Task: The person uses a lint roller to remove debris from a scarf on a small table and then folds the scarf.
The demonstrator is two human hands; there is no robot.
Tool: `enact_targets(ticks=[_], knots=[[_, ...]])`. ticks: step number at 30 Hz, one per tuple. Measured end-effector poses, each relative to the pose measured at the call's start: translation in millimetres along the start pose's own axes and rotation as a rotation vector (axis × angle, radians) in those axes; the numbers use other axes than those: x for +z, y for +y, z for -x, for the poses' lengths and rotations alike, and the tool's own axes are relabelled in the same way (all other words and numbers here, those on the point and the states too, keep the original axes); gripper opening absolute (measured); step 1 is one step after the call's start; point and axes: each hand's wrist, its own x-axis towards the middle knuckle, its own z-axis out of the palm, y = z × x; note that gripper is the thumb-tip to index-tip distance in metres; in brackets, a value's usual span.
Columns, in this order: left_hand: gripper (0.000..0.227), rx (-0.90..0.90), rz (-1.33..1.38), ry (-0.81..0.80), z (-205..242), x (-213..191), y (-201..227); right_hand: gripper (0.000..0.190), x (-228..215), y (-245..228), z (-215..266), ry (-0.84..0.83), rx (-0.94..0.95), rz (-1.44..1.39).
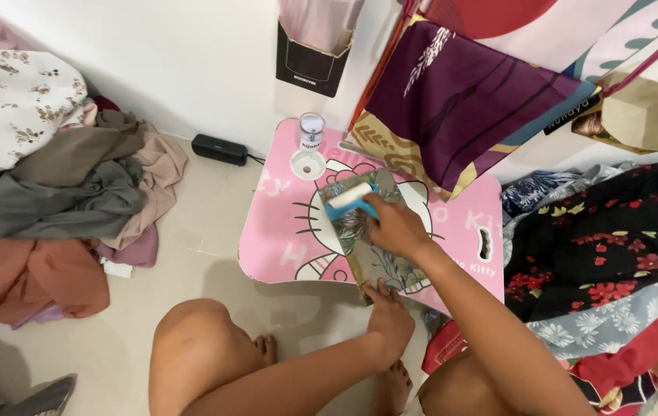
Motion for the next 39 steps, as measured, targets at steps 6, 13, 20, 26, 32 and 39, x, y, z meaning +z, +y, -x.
enact_targets(ticks=[6,13,20,26,32,39], knots=[[0.046,-0.038,-0.054,0.11,10,3,-5,0.052,1,-25,-20,0.068,-0.061,0.024],[0.053,-0.068,-0.021,0.118,21,9,-15,0.048,-55,-18,32,0.018,0.014,-0.119],[0.05,-0.02,0.03,0.08,22,8,-19,0.054,-29,-11,54,-0.239,0.083,0.091],[0.053,-0.05,-0.003,0.098,8,15,-16,0.047,-7,-22,14,-0.058,-0.044,0.034],[0.049,-0.084,-0.004,0.175,1,18,-18,0.048,6,-30,-15,0.094,-0.131,-0.06],[0.043,-0.142,-0.083,0.259,-12,31,-12,0.044,-46,-6,36,0.061,0.033,-0.066]])
